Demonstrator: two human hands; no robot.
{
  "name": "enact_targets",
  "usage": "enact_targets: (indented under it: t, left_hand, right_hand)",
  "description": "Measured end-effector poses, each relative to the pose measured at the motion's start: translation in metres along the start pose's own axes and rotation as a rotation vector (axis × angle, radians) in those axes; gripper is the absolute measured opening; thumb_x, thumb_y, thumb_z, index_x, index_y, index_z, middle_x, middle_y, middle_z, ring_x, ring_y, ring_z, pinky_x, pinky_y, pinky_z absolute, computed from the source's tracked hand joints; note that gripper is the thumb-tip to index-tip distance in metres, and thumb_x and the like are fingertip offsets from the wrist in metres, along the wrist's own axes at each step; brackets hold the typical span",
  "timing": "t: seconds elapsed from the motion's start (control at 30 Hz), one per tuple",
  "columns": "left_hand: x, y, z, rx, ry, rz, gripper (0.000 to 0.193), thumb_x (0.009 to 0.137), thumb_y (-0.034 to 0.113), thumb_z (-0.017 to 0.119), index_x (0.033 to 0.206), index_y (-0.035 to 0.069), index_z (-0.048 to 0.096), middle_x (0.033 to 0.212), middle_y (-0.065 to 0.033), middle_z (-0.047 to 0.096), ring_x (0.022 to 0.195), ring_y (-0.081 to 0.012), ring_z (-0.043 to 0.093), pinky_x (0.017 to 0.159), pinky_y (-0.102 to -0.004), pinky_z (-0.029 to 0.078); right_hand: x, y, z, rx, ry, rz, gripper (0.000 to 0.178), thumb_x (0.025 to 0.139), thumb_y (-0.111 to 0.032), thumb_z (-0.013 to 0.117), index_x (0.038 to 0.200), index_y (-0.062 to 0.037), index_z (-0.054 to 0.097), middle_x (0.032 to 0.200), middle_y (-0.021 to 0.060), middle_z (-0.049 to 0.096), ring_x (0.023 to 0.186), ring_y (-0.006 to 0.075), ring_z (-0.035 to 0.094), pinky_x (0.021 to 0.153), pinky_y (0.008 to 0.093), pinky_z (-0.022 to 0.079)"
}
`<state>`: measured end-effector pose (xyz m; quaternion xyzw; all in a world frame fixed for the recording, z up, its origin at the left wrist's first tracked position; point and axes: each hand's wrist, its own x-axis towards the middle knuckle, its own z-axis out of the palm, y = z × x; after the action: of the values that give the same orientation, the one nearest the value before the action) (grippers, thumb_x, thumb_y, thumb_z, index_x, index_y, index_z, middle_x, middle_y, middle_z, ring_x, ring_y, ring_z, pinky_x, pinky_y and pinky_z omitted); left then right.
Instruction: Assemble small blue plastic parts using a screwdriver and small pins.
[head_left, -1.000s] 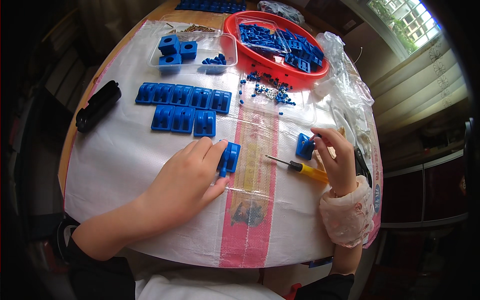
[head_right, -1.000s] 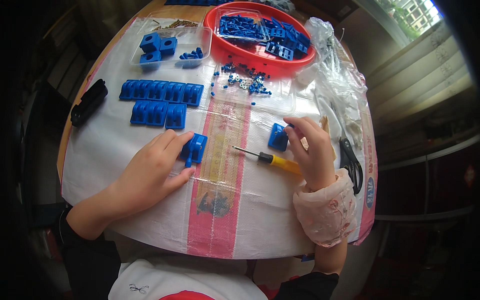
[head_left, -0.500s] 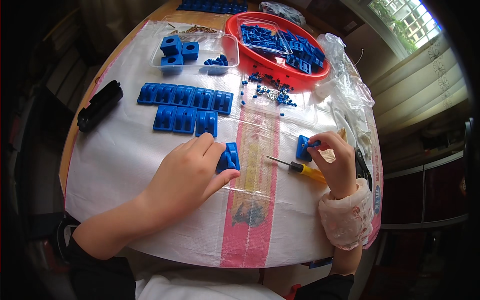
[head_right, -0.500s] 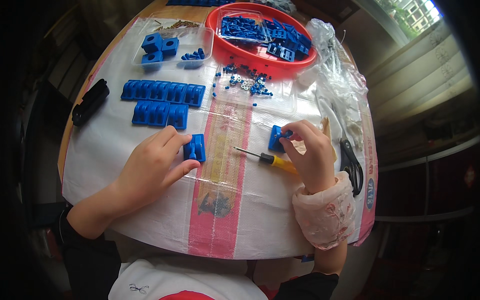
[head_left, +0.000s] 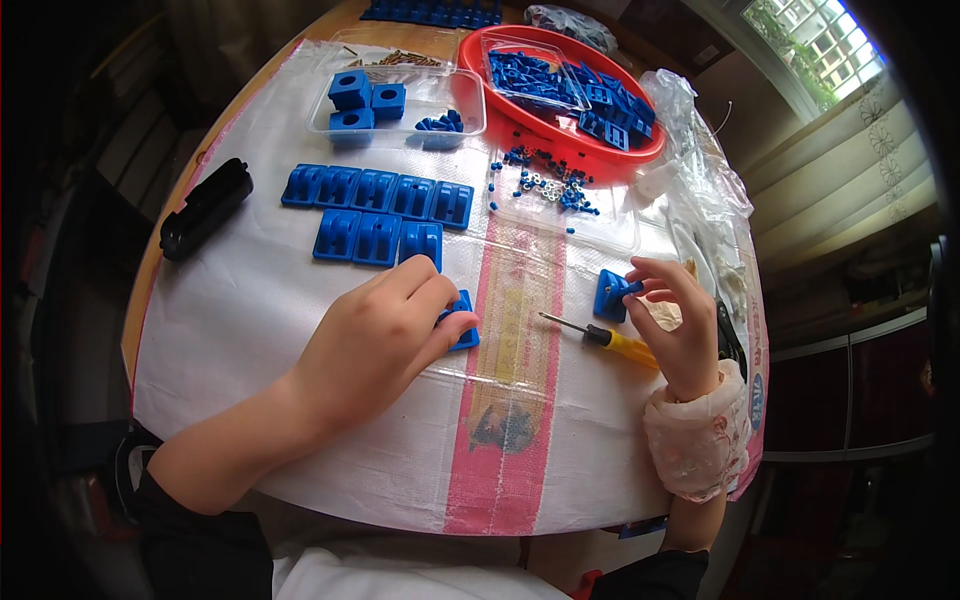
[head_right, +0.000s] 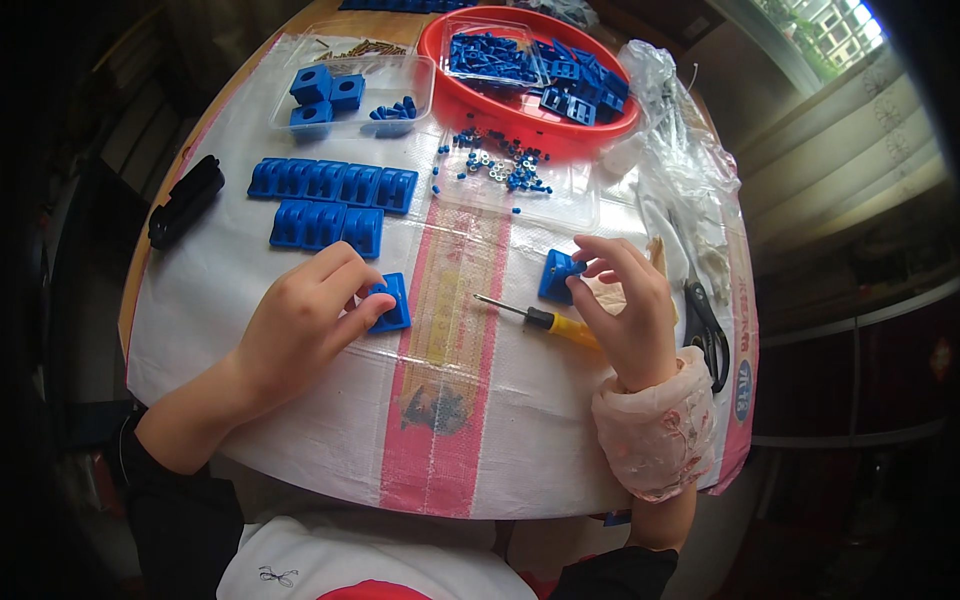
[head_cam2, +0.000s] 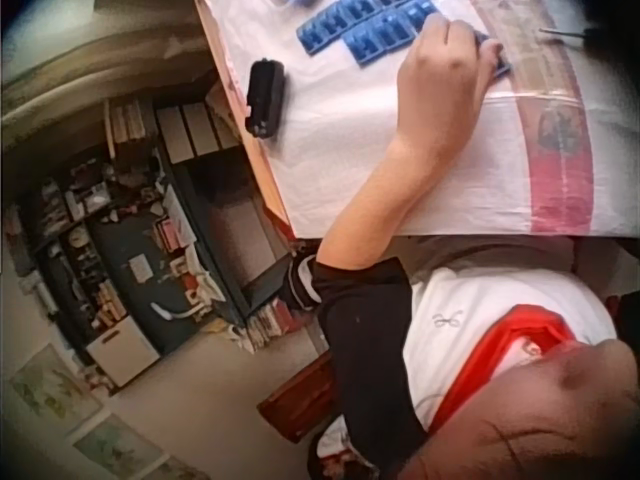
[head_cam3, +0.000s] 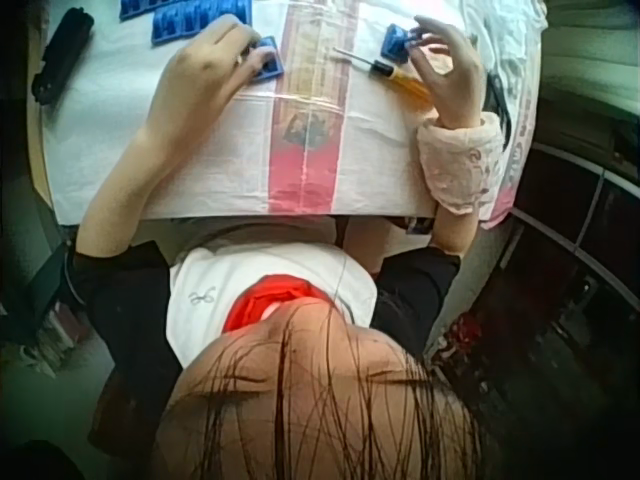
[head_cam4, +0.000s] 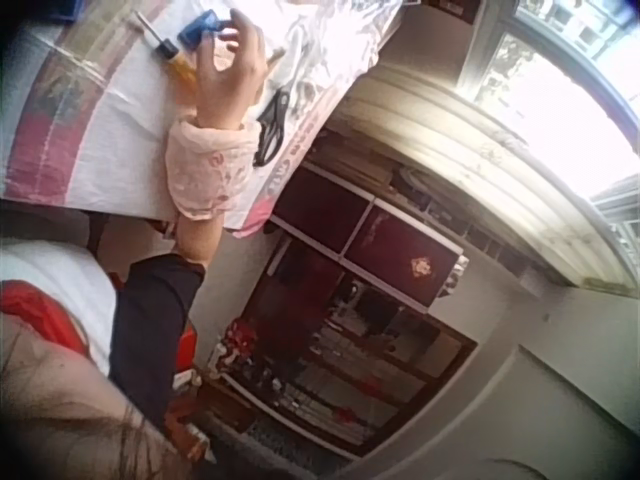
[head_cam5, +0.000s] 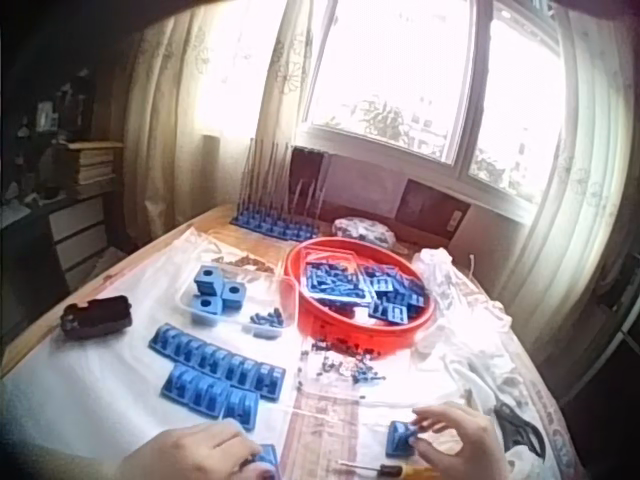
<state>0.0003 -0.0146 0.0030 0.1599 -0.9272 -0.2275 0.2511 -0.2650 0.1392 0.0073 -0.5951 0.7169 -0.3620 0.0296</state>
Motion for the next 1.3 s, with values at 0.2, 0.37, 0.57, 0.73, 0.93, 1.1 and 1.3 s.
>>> enact_targets:
  t: [0.2,0.37,0.57,0.73,0.93,1.1,1.3]
  left_hand:
    - [0.002,-0.002,0.001,-0.051,-0.028,-0.041,0.016,0.091,0.014,0.067,0.089,-0.001,0.061,0.085,-0.011,0.058,0.072,-0.0223,0.059,0.063,-0.0318,0.048]
    - [0.004,-0.008,-0.001,-0.13,-0.065,-0.113,0.023,0.096,0.02,0.061,0.088,-0.001,0.061,0.083,-0.0101,0.057,0.071,-0.0202,0.056,0.063,-0.0306,0.046]
    - [0.007,-0.006,-0.005,-0.349,-0.12,-0.247,0.023,0.096,0.021,0.061,0.087,0.0,0.061,0.08,-0.0082,0.056,0.07,-0.0164,0.053,0.061,-0.0284,0.043]
    - [0.008,-0.002,-0.01,-0.302,-0.075,-0.12,0.021,0.094,0.02,0.063,0.087,0.0,0.061,0.079,-0.0079,0.055,0.069,-0.0163,0.054,0.061,-0.0283,0.044]
    - [0.007,-0.005,-0.007,-0.207,-0.099,-0.07,0.02,0.092,0.019,0.064,0.087,0.0,0.062,0.081,-0.0086,0.056,0.069,-0.0179,0.055,0.062,-0.0291,0.044]
    - [0.007,-0.006,-0.008,-0.202,-0.142,-0.132,0.02,0.093,0.019,0.063,0.089,-0.001,0.061,0.083,-0.0093,0.056,0.073,-0.0186,0.055,0.065,-0.0296,0.045]
    - [0.007,-0.006,-0.011,-0.248,-0.175,-0.176,0.02,0.091,0.019,0.065,0.094,0.0,0.061,0.088,-0.0098,0.056,0.077,-0.019,0.055,0.069,-0.0309,0.047]
  right_hand:
    - [-0.001,-0.005,-0.007,0.0,0.062,0.022,0.037,0.078,0.003,0.07,0.114,-0.0036,0.064,0.101,0.0083,0.067,0.085,0.0171,0.065,0.074,0.0289,0.05]
    - [0.0,-0.012,-0.008,-0.035,0.132,-0.043,0.036,0.079,0.002,0.069,0.114,-0.0025,0.063,0.106,0.0103,0.064,0.089,0.0191,0.064,0.075,0.0294,0.049]
    - [-0.002,-0.014,-0.006,-0.07,0.118,-0.063,0.034,0.08,0.001,0.067,0.114,-0.0026,0.063,0.107,0.0115,0.062,0.09,0.0209,0.063,0.074,0.0301,0.049]
    - [-0.002,-0.014,-0.006,-0.093,0.097,-0.072,0.033,0.081,-0.001,0.067,0.113,-0.0027,0.063,0.108,0.0119,0.061,0.09,0.0214,0.063,0.074,0.0304,0.049]
    - [-0.002,-0.013,-0.005,-0.097,0.111,-0.071,0.031,0.081,-0.001,0.067,0.112,-0.0024,0.063,0.107,0.0115,0.06,0.088,0.0211,0.062,0.073,0.0305,0.049]
    - [-0.003,-0.022,-0.012,-0.121,0.15,-0.065,0.024,0.08,0.006,0.063,0.104,-0.0009,0.063,0.092,0.0096,0.058,0.077,0.0177,0.059,0.067,0.0272,0.047]
    - [-0.007,-0.041,-0.021,-0.03,-0.182,-0.12,0.016,0.081,0.007,0.062,0.095,-0.0013,0.062,0.077,0.0075,0.056,0.063,0.0169,0.056,0.058,0.0274,0.045]
